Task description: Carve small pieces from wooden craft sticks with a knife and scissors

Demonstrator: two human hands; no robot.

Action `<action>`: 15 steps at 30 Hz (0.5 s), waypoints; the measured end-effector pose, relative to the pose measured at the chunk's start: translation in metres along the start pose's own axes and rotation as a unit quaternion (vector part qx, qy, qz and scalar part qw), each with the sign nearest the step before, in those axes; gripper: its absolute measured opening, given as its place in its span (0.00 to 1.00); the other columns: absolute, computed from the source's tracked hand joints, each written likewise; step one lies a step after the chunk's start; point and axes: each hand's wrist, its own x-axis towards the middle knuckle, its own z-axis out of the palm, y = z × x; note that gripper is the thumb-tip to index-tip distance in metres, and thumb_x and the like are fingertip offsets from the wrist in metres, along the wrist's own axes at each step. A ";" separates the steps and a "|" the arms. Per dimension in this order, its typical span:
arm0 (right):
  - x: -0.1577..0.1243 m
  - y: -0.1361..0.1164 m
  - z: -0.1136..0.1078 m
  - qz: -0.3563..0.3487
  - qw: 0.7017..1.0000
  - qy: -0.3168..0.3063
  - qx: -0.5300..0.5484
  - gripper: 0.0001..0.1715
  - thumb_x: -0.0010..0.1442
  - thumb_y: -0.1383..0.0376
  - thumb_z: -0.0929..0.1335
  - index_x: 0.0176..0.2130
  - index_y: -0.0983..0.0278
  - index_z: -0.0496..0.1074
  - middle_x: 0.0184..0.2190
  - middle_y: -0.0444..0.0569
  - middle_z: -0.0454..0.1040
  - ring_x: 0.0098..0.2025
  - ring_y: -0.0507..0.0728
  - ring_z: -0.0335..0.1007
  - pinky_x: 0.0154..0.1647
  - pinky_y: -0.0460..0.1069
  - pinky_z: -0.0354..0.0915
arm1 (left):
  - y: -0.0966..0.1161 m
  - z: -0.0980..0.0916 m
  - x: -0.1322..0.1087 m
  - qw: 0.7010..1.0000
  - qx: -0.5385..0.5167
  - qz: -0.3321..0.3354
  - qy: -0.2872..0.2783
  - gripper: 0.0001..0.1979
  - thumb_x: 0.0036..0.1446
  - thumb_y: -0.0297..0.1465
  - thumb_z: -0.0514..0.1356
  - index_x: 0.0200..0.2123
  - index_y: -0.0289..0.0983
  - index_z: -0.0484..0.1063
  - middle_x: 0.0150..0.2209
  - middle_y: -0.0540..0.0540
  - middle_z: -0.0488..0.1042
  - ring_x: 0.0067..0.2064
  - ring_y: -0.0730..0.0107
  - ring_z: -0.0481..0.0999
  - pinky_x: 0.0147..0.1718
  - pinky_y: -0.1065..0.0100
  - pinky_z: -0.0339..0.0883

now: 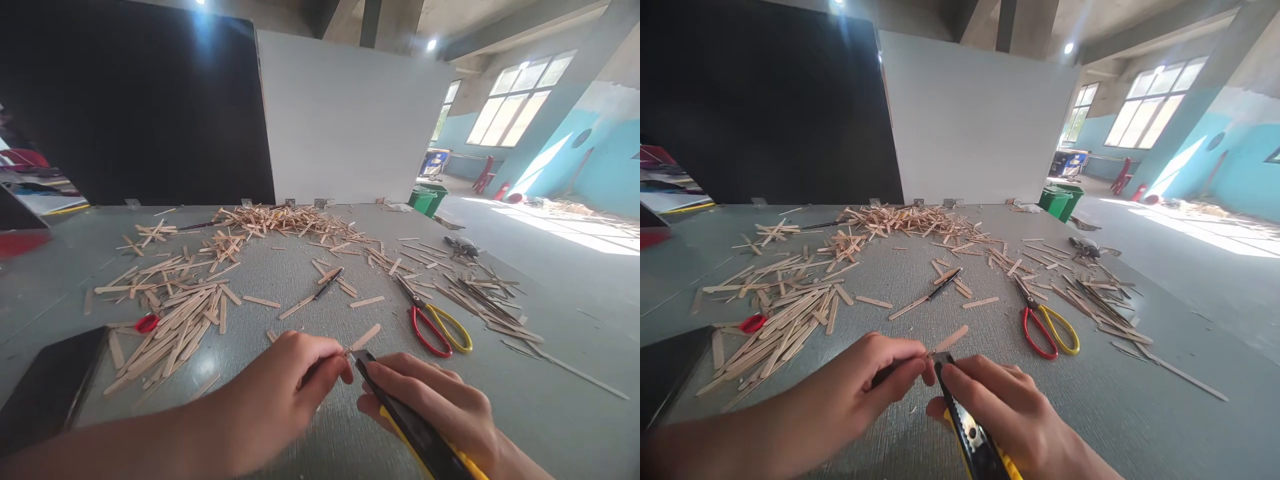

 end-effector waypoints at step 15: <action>-0.010 -0.012 0.017 -0.083 0.985 0.135 -0.067 0.16 0.70 0.65 0.72 0.55 0.67 0.75 0.34 0.50 0.87 0.28 0.57 0.84 0.27 0.47 0.82 | 0.007 -0.010 -0.005 0.996 0.019 0.028 -0.079 0.19 0.75 0.39 0.53 0.36 0.39 0.80 0.27 0.53 0.68 0.29 0.69 0.64 0.28 0.69 0.53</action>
